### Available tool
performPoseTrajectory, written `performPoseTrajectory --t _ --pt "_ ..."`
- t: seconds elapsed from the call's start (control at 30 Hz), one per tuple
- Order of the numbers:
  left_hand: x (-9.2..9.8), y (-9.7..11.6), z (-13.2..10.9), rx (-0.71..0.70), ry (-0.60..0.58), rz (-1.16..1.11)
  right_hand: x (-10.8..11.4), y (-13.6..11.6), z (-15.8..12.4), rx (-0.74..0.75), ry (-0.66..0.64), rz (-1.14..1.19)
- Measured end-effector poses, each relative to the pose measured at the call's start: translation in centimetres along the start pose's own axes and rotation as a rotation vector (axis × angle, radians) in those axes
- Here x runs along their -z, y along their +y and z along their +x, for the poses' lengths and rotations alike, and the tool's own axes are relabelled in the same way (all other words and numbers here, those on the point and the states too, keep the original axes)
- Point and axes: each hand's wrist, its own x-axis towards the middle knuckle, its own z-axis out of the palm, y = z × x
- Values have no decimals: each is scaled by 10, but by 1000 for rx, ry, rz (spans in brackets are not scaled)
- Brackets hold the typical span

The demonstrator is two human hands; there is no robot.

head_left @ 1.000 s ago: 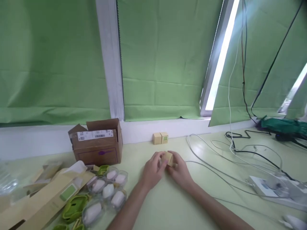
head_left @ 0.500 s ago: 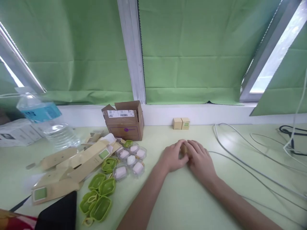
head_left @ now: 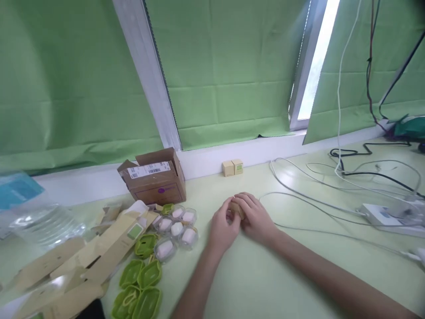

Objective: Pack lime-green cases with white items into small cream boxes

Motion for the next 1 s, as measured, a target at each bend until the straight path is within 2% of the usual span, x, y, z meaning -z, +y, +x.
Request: performPoseTrajectory --t 0.17,0.4,0.7,1.0 --pt "0 2 -1 -38 -37 5 8 -3 2 -14 -6 20" --pt "-2 5 3 -2 -6 -13 1 11 1 5 -4 37" --pt "-6 9 1 -29 34 137 4 10 -1 22 -7 4" --pt "2 5 2 -111 -52 83 6 6 -1 19 -39 9"
